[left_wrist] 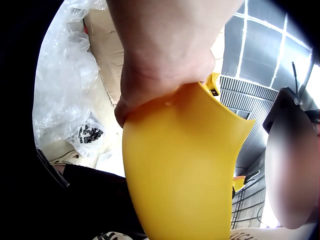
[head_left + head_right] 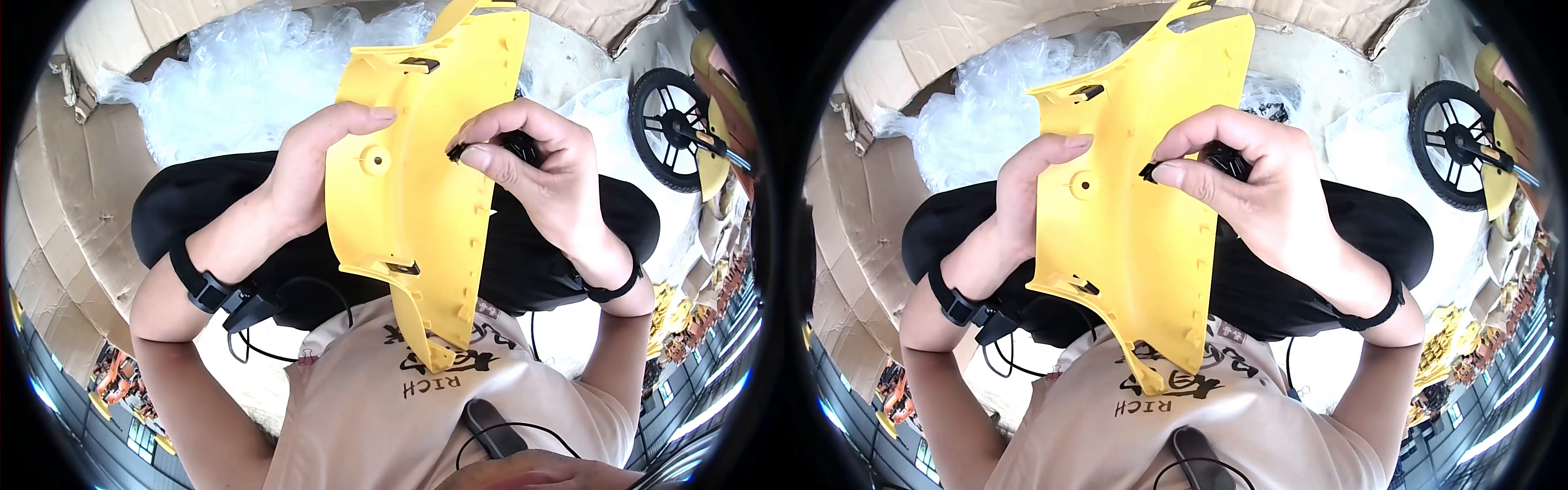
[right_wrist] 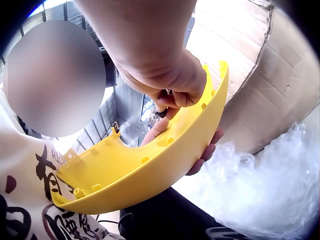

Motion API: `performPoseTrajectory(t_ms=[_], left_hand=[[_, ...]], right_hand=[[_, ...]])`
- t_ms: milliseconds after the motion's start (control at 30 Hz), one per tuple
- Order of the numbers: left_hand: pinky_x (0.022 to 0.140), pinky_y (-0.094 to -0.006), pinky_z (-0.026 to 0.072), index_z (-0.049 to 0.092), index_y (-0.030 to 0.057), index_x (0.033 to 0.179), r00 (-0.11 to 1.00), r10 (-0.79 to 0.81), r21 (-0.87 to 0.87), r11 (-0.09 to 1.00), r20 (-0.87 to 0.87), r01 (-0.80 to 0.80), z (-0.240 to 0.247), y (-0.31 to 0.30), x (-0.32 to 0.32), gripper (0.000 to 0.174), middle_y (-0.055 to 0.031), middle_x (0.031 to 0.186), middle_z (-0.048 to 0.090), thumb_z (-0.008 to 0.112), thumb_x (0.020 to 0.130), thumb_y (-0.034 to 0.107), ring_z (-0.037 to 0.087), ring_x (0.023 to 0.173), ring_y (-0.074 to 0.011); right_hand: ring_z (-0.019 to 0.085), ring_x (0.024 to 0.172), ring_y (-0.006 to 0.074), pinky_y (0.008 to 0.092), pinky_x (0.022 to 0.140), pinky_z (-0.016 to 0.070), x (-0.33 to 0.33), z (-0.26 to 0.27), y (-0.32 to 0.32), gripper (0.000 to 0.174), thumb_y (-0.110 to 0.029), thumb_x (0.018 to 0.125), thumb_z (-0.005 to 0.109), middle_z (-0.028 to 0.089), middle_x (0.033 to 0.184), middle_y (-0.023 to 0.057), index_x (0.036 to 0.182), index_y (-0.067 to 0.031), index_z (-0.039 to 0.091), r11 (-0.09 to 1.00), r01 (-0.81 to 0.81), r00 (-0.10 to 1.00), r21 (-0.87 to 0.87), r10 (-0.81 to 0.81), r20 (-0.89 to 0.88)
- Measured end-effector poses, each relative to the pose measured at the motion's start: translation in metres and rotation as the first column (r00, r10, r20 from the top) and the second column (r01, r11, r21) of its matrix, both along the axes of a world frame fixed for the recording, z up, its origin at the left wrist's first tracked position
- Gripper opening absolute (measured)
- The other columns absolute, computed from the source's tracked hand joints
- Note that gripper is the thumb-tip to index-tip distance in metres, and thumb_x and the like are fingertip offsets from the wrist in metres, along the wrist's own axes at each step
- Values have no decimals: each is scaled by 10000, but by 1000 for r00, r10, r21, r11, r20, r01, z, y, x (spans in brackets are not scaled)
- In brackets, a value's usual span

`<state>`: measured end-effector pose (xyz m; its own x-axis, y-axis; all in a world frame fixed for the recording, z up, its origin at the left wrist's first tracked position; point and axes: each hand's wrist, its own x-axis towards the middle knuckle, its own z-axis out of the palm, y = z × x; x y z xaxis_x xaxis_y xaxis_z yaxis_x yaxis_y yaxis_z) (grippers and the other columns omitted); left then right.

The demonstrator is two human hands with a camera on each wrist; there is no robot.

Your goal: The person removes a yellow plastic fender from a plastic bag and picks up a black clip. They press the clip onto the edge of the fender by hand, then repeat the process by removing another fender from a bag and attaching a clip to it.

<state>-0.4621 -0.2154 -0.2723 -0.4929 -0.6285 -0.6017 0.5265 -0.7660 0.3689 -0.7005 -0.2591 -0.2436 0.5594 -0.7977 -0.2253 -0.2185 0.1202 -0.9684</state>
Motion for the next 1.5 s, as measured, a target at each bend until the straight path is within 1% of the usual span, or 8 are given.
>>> performPoseTrajectory(t_ms=[300, 400, 467, 767, 1000, 1167, 1400, 1500], left_hand=[[857, -314, 529, 563, -22, 1242, 1000, -14, 1, 1000, 1, 14, 3, 0, -1, 465, -122, 1104, 670, 533, 949, 337, 671, 964, -179], [855, -310, 531, 569, -20, 1237, 1000, -18, -1, 1000, 12, 19, 3, 0, -2, 463, -121, 1102, 673, 533, 957, 346, 673, 966, -176], [854, -307, 533, 573, -21, 1236, 999, -21, 5, 1000, 25, 21, 3, 0, -3, 464, -120, 1103, 673, 534, 962, 351, 675, 964, -176], [874, -317, 528, 573, -28, 1234, 999, -15, 32, 999, 47, 13, 8, -2, -5, 459, -120, 1098, 675, 545, 963, 341, 671, 968, -181], [874, -320, 529, 573, -29, 1235, 999, -7, 33, 999, 37, 5, 5, -1, -6, 457, -126, 1094, 675, 544, 963, 338, 673, 965, -186], [866, -315, 527, 573, -31, 1235, 999, -37, 22, 999, 23, 37, 3, 0, -4, 459, -130, 1100, 673, 547, 961, 336, 671, 968, -187], [876, -316, 519, 575, -32, 1234, 998, -63, 13, 998, 26, 63, 1, 1, -5, 470, -134, 1102, 672, 550, 955, 345, 665, 981, -186], [890, -320, 515, 578, -35, 1236, 996, -89, -24, 996, -3, 89, 3, 0, -6, 479, -137, 1112, 673, 549, 951, 348, 664, 992, -192]], right_hand=[[628, 854, 82, 234, 782, 501, 2, 2, 1, 124, -79, 903, 712, 693, 895, 32, 965, 13, 657, 999, -28, 999, 17, 28, -27], [602, 848, 75, 224, 766, 482, 0, 0, 0, 160, -116, 943, 672, 672, 915, 27, 1002, 29, 640, 986, -15, 999, 165, 9, 41], [551, 812, 56, 211, 729, 450, 0, 5, -4, 180, -133, 980, 617, 644, 926, 16, 1047, 34, 617, 917, -41, 998, 398, 21, 56], [452, 708, 29, 181, 675, 385, -4, -4, -5, 191, -134, 992, 588, 580, 858, -24, 1111, 14, 606, 782, -84, 951, 617, -122, 285], [453, 693, 30, 175, 652, 382, -1, -5, -2, 236, -137, 982, 603, 597, 859, -17, 1163, 15, 612, 793, -68, 955, 605, -125, 271], [496, 704, 33, 181, 633, 391, -1, -2, -2, 297, -83, 920, 659, 683, 978, 74, 1188, 38, 613, 801, -18, 959, 599, -156, 237], [503, 697, 29, 176, 587, 357, -4, -7, -4, 280, -17, 875, 638, 696, 973, 101, 1143, 65, 624, 761, -63, 930, 645, -189, 314], [430, 633, 44, 195, 584, 348, -1, -4, -3, 281, 26, 849, 599, 656, 942, 99, 1129, 55, 603, 764, -22, 957, 645, -171, 236]])
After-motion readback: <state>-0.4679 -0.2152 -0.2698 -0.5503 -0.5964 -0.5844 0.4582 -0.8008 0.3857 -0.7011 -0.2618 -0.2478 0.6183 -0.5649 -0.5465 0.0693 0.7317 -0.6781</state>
